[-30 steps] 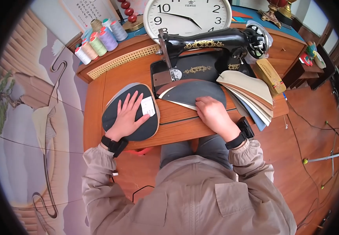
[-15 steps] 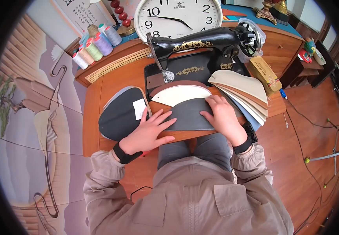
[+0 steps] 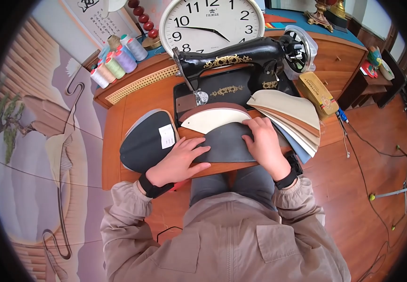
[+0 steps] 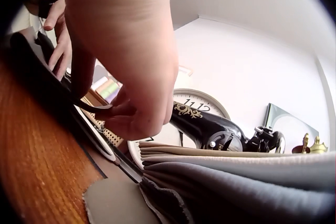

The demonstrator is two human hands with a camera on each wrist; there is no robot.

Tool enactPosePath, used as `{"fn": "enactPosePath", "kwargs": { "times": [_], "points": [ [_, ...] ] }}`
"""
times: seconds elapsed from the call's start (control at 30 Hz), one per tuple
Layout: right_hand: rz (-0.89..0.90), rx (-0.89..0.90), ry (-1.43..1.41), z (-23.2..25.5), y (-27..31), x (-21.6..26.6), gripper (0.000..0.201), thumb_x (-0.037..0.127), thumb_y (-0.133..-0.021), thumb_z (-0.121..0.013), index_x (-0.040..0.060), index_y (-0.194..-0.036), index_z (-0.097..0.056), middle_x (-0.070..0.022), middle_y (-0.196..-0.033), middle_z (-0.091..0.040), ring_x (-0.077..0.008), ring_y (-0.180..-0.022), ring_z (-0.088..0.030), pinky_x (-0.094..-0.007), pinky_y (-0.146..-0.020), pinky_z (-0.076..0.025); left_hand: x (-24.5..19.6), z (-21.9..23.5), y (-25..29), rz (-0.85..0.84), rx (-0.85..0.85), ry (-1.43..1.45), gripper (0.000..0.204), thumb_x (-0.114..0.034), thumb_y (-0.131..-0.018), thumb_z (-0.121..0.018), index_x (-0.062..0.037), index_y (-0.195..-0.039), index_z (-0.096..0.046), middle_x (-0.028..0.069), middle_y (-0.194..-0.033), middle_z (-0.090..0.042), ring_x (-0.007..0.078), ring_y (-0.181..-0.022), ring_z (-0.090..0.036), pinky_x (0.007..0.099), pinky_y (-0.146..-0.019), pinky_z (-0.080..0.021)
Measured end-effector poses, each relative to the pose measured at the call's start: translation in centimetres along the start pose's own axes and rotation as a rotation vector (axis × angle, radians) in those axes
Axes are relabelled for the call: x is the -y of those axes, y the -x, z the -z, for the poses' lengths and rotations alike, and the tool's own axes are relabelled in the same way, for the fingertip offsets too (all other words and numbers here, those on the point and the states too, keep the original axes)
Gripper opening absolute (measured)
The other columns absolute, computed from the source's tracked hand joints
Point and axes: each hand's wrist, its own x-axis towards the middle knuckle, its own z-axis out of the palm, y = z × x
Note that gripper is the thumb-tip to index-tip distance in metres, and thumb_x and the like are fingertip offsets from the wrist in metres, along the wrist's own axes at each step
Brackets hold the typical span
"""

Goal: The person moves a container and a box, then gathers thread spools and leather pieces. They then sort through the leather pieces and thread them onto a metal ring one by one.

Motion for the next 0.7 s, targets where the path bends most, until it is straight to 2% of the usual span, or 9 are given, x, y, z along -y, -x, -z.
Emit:
{"fn": "enactPosePath", "kwargs": {
  "times": [0.07, 0.2, 0.27, 0.33, 0.4, 0.43, 0.6, 0.67, 0.7],
  "points": [
    [0.112, -0.111, 0.093, 0.1, 0.2, 0.4, 0.029, 0.0, -0.073, -0.074, 0.0026, -0.1, -0.067, -0.0119, -0.097, -0.062, -0.033, -0.095, -0.057, -0.0422, -0.084, -0.049, 0.2, -0.1, -0.2, 0.018, -0.001, 0.08, 0.049, -0.032, -0.096, -0.063, -0.0059, -0.137, -0.052, 0.0199, -0.142, -0.047, 0.0351, -0.131, -0.046, 0.0429, -0.111, -0.036],
    [0.138, -0.087, 0.033, 1.2, 1.0, 1.1, 0.019, -0.002, -0.075, -0.071, 0.0044, -0.092, -0.066, -0.0084, -0.09, -0.064, -0.0305, -0.088, -0.061, -0.04, -0.077, -0.052, 0.3, 0.3, -0.8, 0.022, -0.139, 0.244, 0.045, -0.03, -0.1, -0.058, -0.0053, -0.137, -0.051, 0.019, -0.136, -0.052, 0.0309, -0.126, -0.052, 0.0373, -0.105, -0.042],
    [0.25, -0.174, -0.155, 2.7, 1.5, 2.5, 0.016, -0.004, -0.077, -0.069, 0.0052, -0.09, -0.065, -0.0058, -0.088, -0.067, -0.0298, -0.083, -0.065, -0.0368, -0.071, -0.054, -0.2, 1.1, -1.3, 0.3, -0.236, 0.619, 0.048, -0.036, -0.102, -0.054, 0.0002, -0.134, -0.052, 0.0195, -0.126, -0.059, 0.0319, -0.115, -0.058, 0.0339, -0.1, -0.044],
    [0.304, -0.158, -0.165, 3.8, 2.0, 3.7, 0.016, -0.007, -0.078, -0.068, 0.0034, -0.089, -0.064, -0.0079, -0.095, -0.07, -0.0297, -0.086, -0.068, -0.0349, -0.072, -0.056, 1.5, -0.3, -2.1, 0.277, -0.354, 0.68, 0.048, -0.038, -0.104, -0.051, 0.0006, -0.133, -0.053, 0.0165, -0.119, -0.063, 0.0245, -0.111, -0.06, 0.0326, -0.098, -0.045],
    [0.386, -0.195, -0.276, 4.5, 2.2, 4.8, 0.018, -0.01, -0.076, -0.069, 0.0007, -0.089, -0.063, -0.011, -0.097, -0.07, -0.0301, -0.09, -0.069, -0.0353, -0.076, -0.056, 2.3, -0.5, -2.9, 0.371, -0.086, 0.932, 0.051, -0.039, -0.105, -0.049, -0.0002, -0.138, -0.049, 0.0127, -0.129, -0.06, 0.0199, -0.115, -0.058, 0.0296, -0.098, -0.045],
    [0.45, -0.196, -0.285, 4.6, 2.2, 5.1, 0.02, -0.013, -0.075, -0.069, -0.0018, -0.089, -0.063, -0.0143, -0.098, -0.07, -0.0329, -0.096, -0.07, -0.0376, -0.081, -0.057, 0.4, 0.9, -3.0, 0.389, -0.014, 0.784, 0.054, -0.038, -0.101, -0.058, 0.0009, -0.137, -0.049, 0.014, -0.128, -0.061, 0.0208, -0.114, -0.058, 0.0319, -0.096, -0.047],
    [0.533, -0.204, -0.397, 5.4, 2.6, 7.3, 0.021, -0.014, -0.075, -0.068, -0.0019, -0.091, -0.06, -0.0187, -0.098, -0.069, -0.0401, -0.101, -0.068, -0.0437, -0.084, -0.058, -0.5, -1.7, -2.3, 0.215, -0.092, 0.707, 0.08, -0.031, -0.083, -0.081, 0.0005, -0.144, -0.04, 0.0196, -0.138, -0.052, 0.0284, -0.126, -0.052, 0.0363, -0.096, -0.049],
    [0.542, -0.224, -0.475, 5.5, 2.8, 8.0, 0.025, -0.015, -0.076, -0.065, -0.0014, -0.094, -0.056, -0.0199, -0.1, -0.069, -0.0419, -0.103, -0.068, -0.0452, -0.085, -0.058, -1.3, -1.9, -2.2, 0.128, -0.032, 0.843, 0.077, -0.031, -0.087, -0.078, 0.0, -0.146, -0.039, 0.0163, -0.141, -0.05, 0.0265, -0.131, -0.049, 0.0362, -0.1, -0.047],
    [0.564, -0.19, -0.487, 5.6, 3.0, 8.0, 0.026, -0.014, -0.079, -0.061, 0.0001, -0.098, -0.052, -0.0205, -0.104, -0.068, -0.0437, -0.105, -0.067, -0.0469, -0.087, -0.057, -2.3, -1.6, -1.9, 0.158, 0.069, 1.183, 0.068, -0.031, -0.094, -0.071, -0.0015, -0.146, -0.039, 0.0108, -0.139, -0.051, 0.0183, -0.129, -0.048, 0.0346, -0.098, -0.047]
  ]
}}
